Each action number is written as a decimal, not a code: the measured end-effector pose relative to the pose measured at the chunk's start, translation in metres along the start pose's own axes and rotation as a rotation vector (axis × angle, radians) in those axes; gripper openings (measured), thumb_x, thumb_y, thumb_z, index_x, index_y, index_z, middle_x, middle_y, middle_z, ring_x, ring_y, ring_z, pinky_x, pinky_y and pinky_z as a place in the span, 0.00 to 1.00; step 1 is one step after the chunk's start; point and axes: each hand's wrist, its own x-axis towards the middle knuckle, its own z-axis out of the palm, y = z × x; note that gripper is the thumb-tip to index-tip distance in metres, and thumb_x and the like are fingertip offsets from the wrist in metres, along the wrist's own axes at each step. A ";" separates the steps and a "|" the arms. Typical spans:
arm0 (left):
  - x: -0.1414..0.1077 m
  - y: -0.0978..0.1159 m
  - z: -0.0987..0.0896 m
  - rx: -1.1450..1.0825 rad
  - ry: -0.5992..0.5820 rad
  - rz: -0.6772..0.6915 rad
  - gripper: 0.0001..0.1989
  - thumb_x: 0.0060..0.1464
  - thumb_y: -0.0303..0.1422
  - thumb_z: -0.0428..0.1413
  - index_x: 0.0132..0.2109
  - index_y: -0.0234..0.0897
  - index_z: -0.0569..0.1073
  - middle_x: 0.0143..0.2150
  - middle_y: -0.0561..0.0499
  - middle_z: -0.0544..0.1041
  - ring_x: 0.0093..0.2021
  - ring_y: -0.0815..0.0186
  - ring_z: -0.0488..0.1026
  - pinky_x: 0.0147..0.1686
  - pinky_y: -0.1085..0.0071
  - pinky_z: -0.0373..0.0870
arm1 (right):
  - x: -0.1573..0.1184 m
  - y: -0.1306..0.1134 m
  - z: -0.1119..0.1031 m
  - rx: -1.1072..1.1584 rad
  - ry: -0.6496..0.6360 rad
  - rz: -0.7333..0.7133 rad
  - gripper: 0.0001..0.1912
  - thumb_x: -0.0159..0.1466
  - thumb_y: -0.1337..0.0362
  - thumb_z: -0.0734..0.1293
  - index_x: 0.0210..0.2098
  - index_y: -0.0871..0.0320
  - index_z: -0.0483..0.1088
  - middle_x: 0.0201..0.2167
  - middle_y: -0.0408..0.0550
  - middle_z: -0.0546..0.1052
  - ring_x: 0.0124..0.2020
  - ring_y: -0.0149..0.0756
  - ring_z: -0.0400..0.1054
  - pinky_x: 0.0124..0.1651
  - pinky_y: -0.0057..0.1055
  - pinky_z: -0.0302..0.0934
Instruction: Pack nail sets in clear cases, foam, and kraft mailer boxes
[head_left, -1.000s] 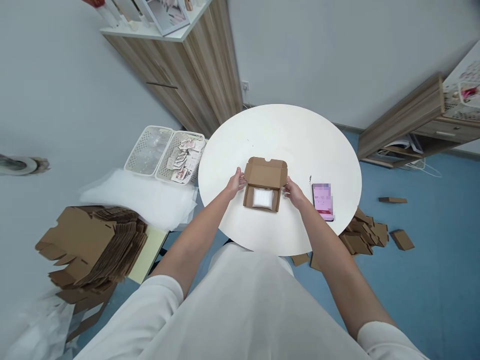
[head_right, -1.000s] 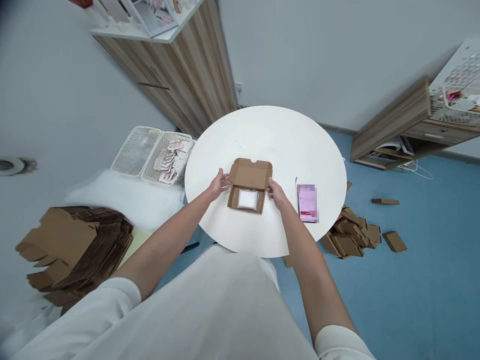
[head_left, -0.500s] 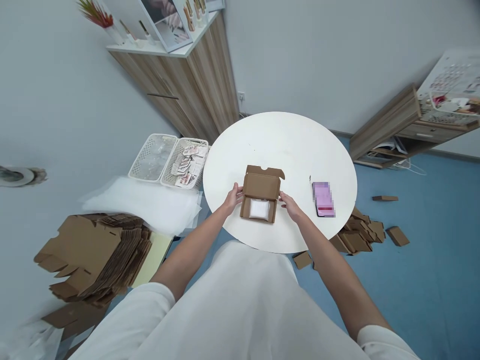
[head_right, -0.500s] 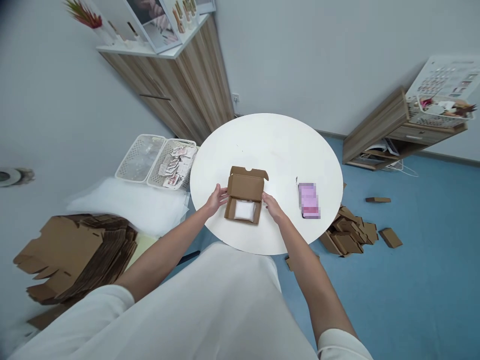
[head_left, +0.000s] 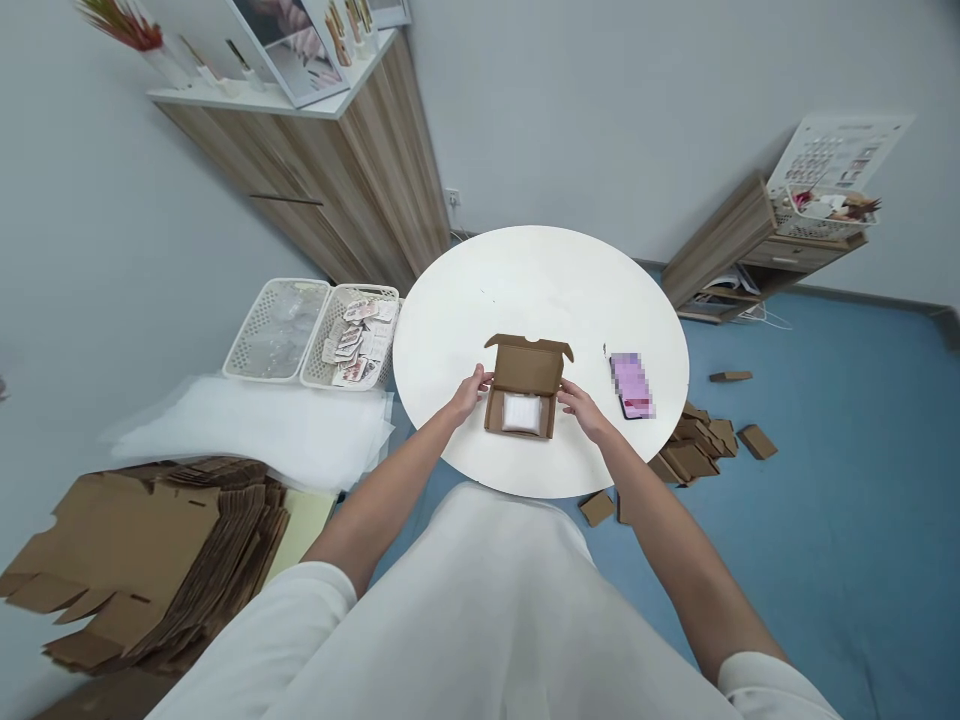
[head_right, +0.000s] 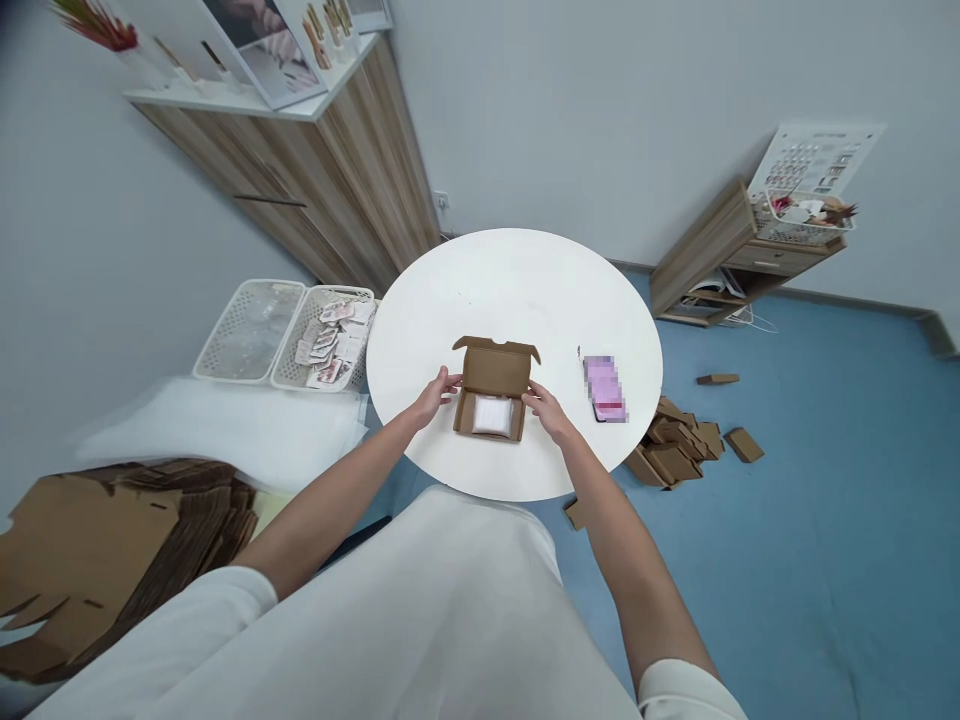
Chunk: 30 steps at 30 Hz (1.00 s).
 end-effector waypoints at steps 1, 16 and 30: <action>0.000 -0.002 0.000 -0.006 -0.007 0.006 0.36 0.52 0.55 0.30 0.53 0.36 0.65 0.54 0.45 0.66 0.52 0.58 0.61 0.48 0.61 0.59 | -0.002 0.000 0.000 0.004 -0.007 -0.016 0.28 0.54 0.56 0.60 0.55 0.46 0.57 0.52 0.44 0.65 0.50 0.39 0.59 0.49 0.38 0.54; -0.013 -0.016 -0.017 -0.064 -0.090 -0.086 0.38 0.51 0.56 0.26 0.53 0.39 0.65 0.52 0.46 0.68 0.51 0.59 0.64 0.45 0.63 0.61 | -0.004 0.018 -0.005 0.027 0.019 -0.009 0.28 0.45 0.67 0.59 0.48 0.53 0.66 0.40 0.46 0.68 0.39 0.34 0.61 0.43 0.34 0.56; -0.034 -0.011 -0.018 -0.065 -0.141 -0.246 0.33 0.46 0.60 0.39 0.44 0.38 0.67 0.46 0.45 0.71 0.42 0.59 0.70 0.37 0.67 0.65 | -0.015 0.022 -0.003 0.137 -0.134 0.087 0.19 0.58 0.54 0.55 0.40 0.55 0.69 0.39 0.48 0.72 0.33 0.33 0.65 0.39 0.31 0.58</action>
